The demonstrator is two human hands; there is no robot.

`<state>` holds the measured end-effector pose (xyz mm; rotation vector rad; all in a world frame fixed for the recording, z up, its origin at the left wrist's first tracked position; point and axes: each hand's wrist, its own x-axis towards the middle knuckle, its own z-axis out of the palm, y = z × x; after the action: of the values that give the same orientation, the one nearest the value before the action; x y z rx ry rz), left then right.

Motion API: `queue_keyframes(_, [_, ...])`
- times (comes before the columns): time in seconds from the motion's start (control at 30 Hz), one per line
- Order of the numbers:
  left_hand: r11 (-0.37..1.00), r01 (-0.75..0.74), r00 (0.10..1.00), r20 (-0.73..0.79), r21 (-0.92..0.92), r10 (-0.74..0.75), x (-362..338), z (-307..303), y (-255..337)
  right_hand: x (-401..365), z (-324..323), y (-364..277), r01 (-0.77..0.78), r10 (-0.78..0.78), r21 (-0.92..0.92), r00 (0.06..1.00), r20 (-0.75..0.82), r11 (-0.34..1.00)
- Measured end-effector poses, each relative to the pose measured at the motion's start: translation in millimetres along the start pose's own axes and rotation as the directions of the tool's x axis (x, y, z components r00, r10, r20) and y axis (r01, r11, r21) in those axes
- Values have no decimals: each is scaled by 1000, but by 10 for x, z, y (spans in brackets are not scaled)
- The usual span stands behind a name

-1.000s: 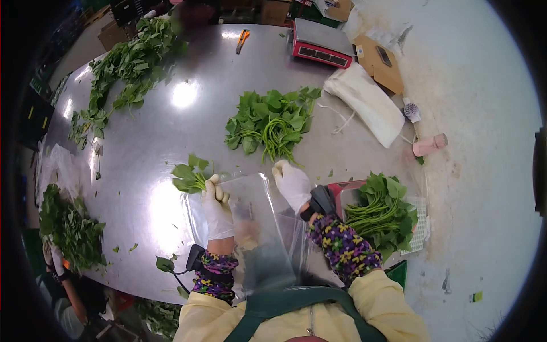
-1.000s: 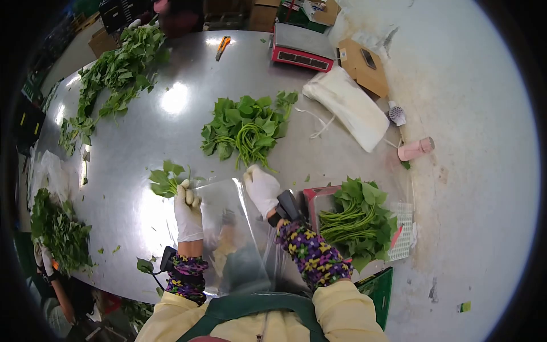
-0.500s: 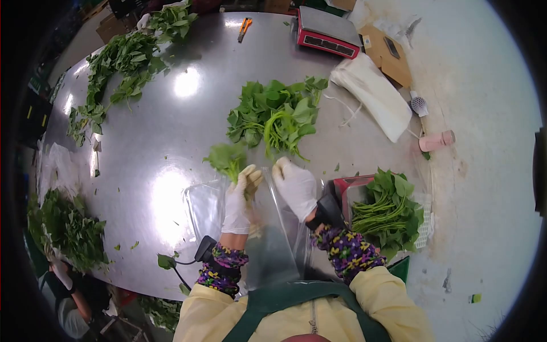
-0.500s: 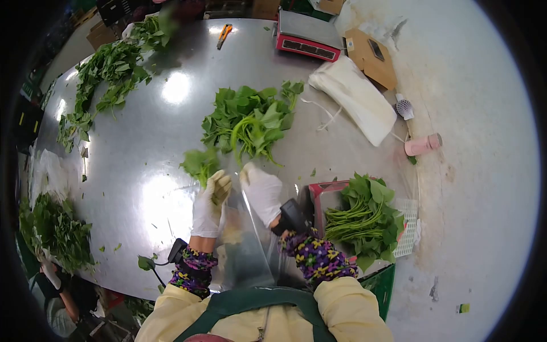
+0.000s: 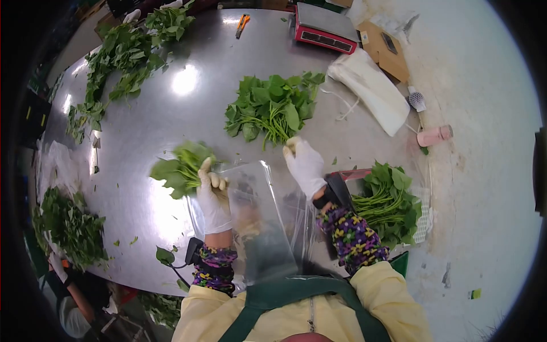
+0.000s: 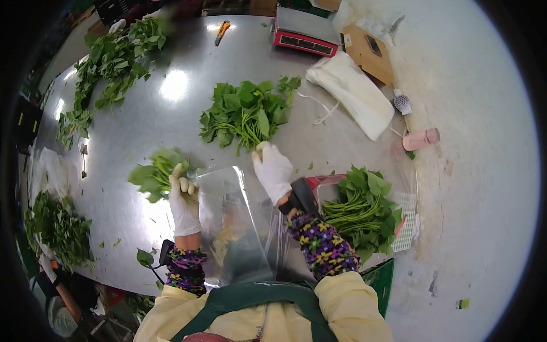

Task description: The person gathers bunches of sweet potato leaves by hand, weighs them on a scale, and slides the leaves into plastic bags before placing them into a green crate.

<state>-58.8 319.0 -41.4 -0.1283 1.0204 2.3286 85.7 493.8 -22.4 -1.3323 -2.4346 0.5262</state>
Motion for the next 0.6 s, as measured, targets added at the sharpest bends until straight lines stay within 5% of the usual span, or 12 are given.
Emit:
queue_keyframes(0.07, [935, 318, 941, 174, -158, -290, 69, -153, -59, 188, 109, 49, -48, 42, -103, 997, -60, 993])
queue_keyframes(0.2, [945, 305, 950, -29, -115, -310, -23, -89, -171, 398, 460, 276, -61, 55, -273, 998, -28, 960])
queue_keyframes(0.3, [940, 330, 943, -4, -91, -332, -31, -98, -203, 449, 537, 357, -21, 30, -216, 999, 38, 976])
queue_keyframes(0.4, [925, 370, 929, 19, -80, -370, -76, -60, -241, 320, 396, 229, -15, 14, -80, 1000, -4, 997])
queue_keyframes(0.5, [902, 426, 900, 133, -63, -416, -94, -21, -333, 134, 170, 58, -158, 138, 305, 987, 86, 939])
queue_keyframes(0.6, [880, 468, 877, 81, 83, -474, -141, 83, -489, -131, -3, -35, -135, 99, 372, 988, 115, 918])
